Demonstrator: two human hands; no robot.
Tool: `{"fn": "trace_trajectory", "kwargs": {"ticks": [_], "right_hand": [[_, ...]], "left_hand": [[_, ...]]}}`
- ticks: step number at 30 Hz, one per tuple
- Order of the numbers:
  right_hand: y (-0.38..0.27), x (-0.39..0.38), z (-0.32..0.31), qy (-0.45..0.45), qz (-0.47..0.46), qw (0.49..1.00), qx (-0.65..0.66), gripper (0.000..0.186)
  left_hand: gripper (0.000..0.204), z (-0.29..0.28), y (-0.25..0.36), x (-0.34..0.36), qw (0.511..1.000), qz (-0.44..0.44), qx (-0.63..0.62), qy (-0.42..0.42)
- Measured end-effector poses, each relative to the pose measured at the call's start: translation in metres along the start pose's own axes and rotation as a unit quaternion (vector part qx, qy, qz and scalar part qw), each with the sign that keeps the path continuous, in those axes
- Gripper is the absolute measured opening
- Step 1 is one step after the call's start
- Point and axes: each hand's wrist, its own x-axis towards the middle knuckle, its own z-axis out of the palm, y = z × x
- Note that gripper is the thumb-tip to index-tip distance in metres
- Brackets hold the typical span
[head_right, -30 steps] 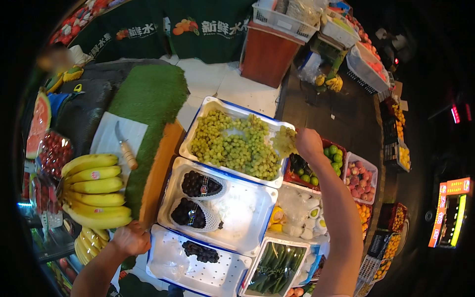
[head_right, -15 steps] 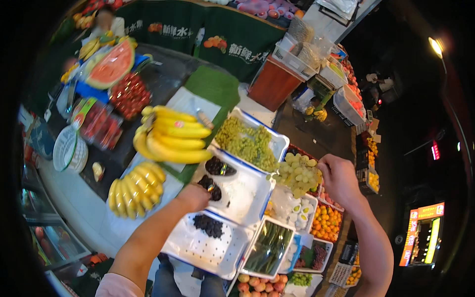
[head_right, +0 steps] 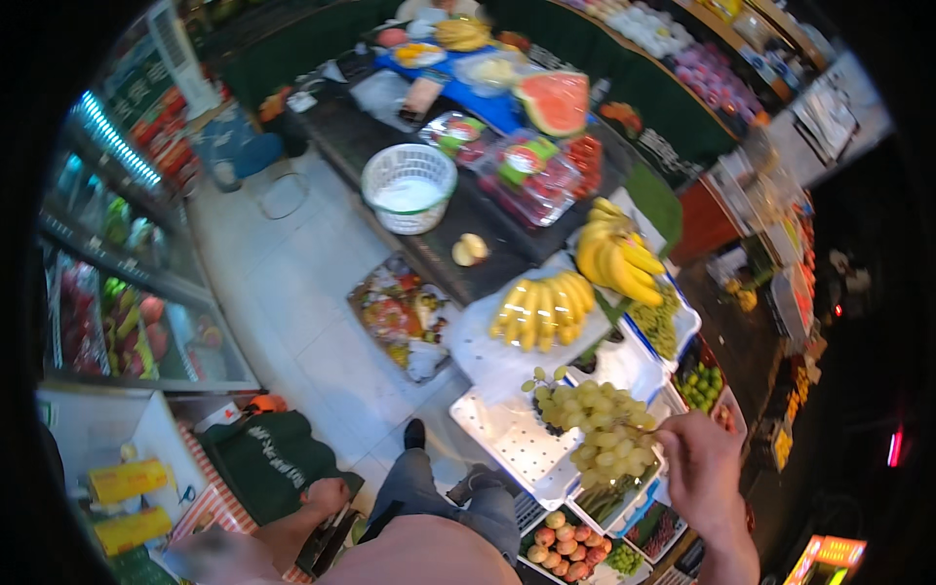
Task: The person selects green grapes from a display, removes individual grapes from the bunch, places them into a metal bowl, washes the grapes in a sink, and returns the bowl to the counter.
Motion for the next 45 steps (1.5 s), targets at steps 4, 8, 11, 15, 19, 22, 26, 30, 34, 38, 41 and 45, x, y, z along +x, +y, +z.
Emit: {"fn": "trace_trajectory", "kwargs": {"ticks": [4, 8, 11, 15, 19, 22, 26, 30, 34, 38, 41, 45], "right_hand": [[-0.054, 0.026, 0.062, -0.024, -0.068, 0.995, 0.065, 0.005], [-0.084, 0.064, 0.124, -0.062, -0.111, 0.989, 0.077, 0.009], [-0.1, 0.092, 0.177, -0.053, -0.173, 0.979, 0.093, 0.011], [-0.117, 0.133, 0.244, -0.066, -0.177, 0.98, 0.062, 0.015], [-0.123, 0.18, 0.322, -0.064, -0.147, 0.985, 0.067, 0.018], [-0.113, 0.216, 0.385, -0.079, -0.066, 0.993, 0.055, 0.017], [-0.092, 0.261, 0.481, -0.071, 0.031, 0.996, 0.039, 0.016], [-0.06, 0.296, 0.571, -0.059, 0.073, 0.995, 0.043, 0.015], [-0.03, 0.311, 0.626, -0.077, 0.146, 0.986, 0.024, 0.013], [-0.008, 0.323, 0.644, -0.072, 0.175, 0.981, 0.033, 0.01], [0.005, 0.329, 0.65, -0.092, 0.14, 0.986, -0.023, 0.01], [0.017, 0.336, 0.658, -0.028, 0.191, 0.981, -0.012, 0.014]], "left_hand": [[0.027, 0.023, -0.073, -0.053, 0.99, -0.13, -0.041, 0.031], [0.031, 0.057, -0.069, -0.089, 0.967, -0.2, -0.159, 0.012], [0.034, 0.082, -0.045, -0.112, 0.955, -0.167, -0.244, 0.02], [0.03, 0.101, -0.039, -0.12, 0.935, -0.121, -0.331, 0.052], [0.029, 0.117, -0.066, -0.119, 0.994, -0.024, -0.101, 0.032], [0.025, 0.115, -0.092, -0.107, 0.982, -0.112, -0.137, -0.061], [0.026, 0.09, -0.11, -0.084, 0.91, -0.292, -0.286, -0.066], [0.029, 0.04, -0.132, -0.053, 0.91, -0.203, -0.361, 0.005], [0.031, -0.009, -0.139, -0.026, 0.864, -0.293, -0.408, 0.037], [0.031, -0.037, -0.145, -0.012, 0.868, -0.291, -0.401, 0.014], [0.031, -0.042, -0.147, -0.004, 0.875, -0.296, -0.383, 0.013], [0.03, -0.043, -0.15, 0.008, 0.877, -0.291, -0.383, 0.013]]}}
